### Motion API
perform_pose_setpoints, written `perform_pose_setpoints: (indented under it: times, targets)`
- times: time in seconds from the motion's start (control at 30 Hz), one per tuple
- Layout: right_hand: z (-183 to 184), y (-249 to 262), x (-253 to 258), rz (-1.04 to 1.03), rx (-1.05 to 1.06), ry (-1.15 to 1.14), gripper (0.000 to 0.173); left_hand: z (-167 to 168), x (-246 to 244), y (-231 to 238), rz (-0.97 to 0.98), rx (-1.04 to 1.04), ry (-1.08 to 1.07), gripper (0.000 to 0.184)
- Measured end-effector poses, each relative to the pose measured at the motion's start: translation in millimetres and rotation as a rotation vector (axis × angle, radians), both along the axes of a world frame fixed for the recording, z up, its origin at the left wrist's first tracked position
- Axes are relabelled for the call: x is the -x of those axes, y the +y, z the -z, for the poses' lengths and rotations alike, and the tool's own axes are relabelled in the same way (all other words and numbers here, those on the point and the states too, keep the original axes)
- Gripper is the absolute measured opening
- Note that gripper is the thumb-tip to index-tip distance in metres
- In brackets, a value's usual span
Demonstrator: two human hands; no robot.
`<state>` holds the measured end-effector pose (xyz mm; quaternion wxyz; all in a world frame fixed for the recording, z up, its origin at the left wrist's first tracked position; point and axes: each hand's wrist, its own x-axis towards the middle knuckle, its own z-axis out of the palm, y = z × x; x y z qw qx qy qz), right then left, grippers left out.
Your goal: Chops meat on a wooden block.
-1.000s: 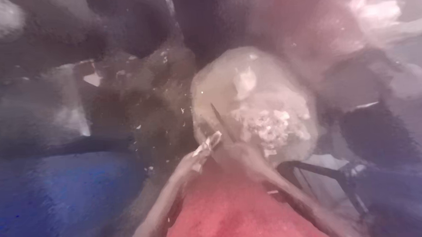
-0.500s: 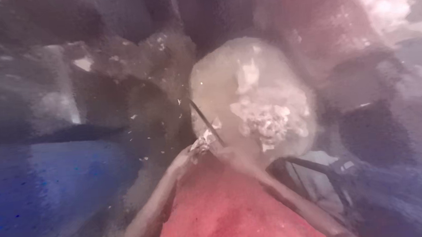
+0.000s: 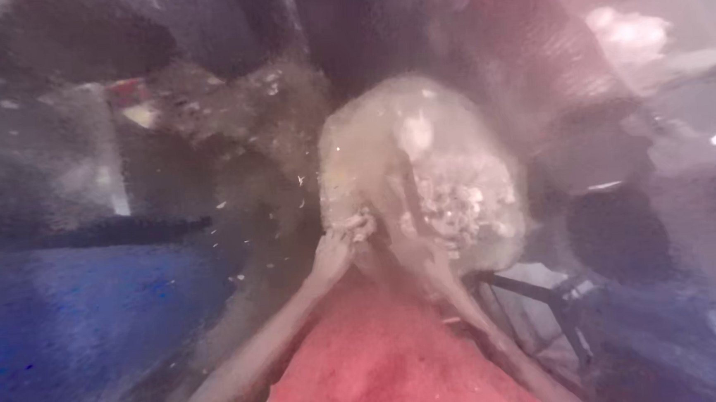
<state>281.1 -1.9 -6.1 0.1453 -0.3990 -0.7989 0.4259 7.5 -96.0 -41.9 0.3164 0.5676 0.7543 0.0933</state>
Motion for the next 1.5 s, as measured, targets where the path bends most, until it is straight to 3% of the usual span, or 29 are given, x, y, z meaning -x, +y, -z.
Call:
perform_pose_setpoints:
  times: [0.1, 0.2, 0.27, 0.47, 0.53, 0.57, 0.7, 0.8, 0.97, 1.07, 1.13, 1.23, 1.3, 1.4, 1.5]
  targets:
    - [5, -18, -12, -0.049, 0.096, 0.018, 0.038, -4, 0, 8, -0.021, 0.051, -0.111, 0.041]
    - [21, -20, -14, -0.119, 0.296, -0.042, 0.037, -2, 10, 3, -0.209, -0.019, -0.094, 0.043]
    - [0, -15, 1, -0.114, 0.316, -0.02, 0.037, 8, 20, 6, -0.275, -0.054, -0.036, 0.042]
    - [-82, -15, 48, -0.159, -0.088, 0.284, 0.035, 3, 23, 8, -0.237, 0.026, -0.094, 0.037]
    - [-73, -23, 55, -0.115, -0.121, 0.194, 0.044, 4, 24, 11, -0.243, 0.078, -0.092, 0.04]
    - [-57, -29, 54, -0.131, -0.067, 0.139, 0.039, 6, 23, 9, -0.25, 0.054, -0.09, 0.04]
    - [18, -26, 41, -0.236, 0.332, 0.01, 0.041, 5, 20, 11, -0.268, 0.092, -0.068, 0.037]
    - [-5, -26, 45, -0.157, 0.346, -0.055, 0.044, 11, 25, 3, -0.267, 0.057, -0.125, 0.039]
    - [-55, -20, 68, -0.166, -0.006, 0.184, 0.036, 13, 29, -5, -0.45, -0.018, -0.288, 0.045]
    - [-13, -28, 79, -0.254, 0.218, 0.224, 0.036, 12, 24, -1, -0.483, -0.027, -0.222, 0.054]
    - [26, -25, 79, -0.325, 0.404, 0.144, 0.041, 14, 16, 6, -0.382, 0.061, -0.084, 0.062]
    - [24, -19, 82, -0.216, 0.592, 0.12, 0.041, 17, 5, 2, -0.216, 0.042, 0.006, 0.038]
    - [7, -14, 81, -0.223, 0.496, 0.104, 0.038, 13, 10, 0, -0.212, 0.058, -0.055, 0.03]
    - [-8, -20, 66, -0.253, 0.333, 0.13, 0.038, 11, 33, -14, -0.426, 0.017, -0.208, 0.033]
    - [-4, -20, 44, -0.254, 0.324, -0.011, 0.04, 23, 54, -30, -0.625, -0.01, -0.284, 0.03]
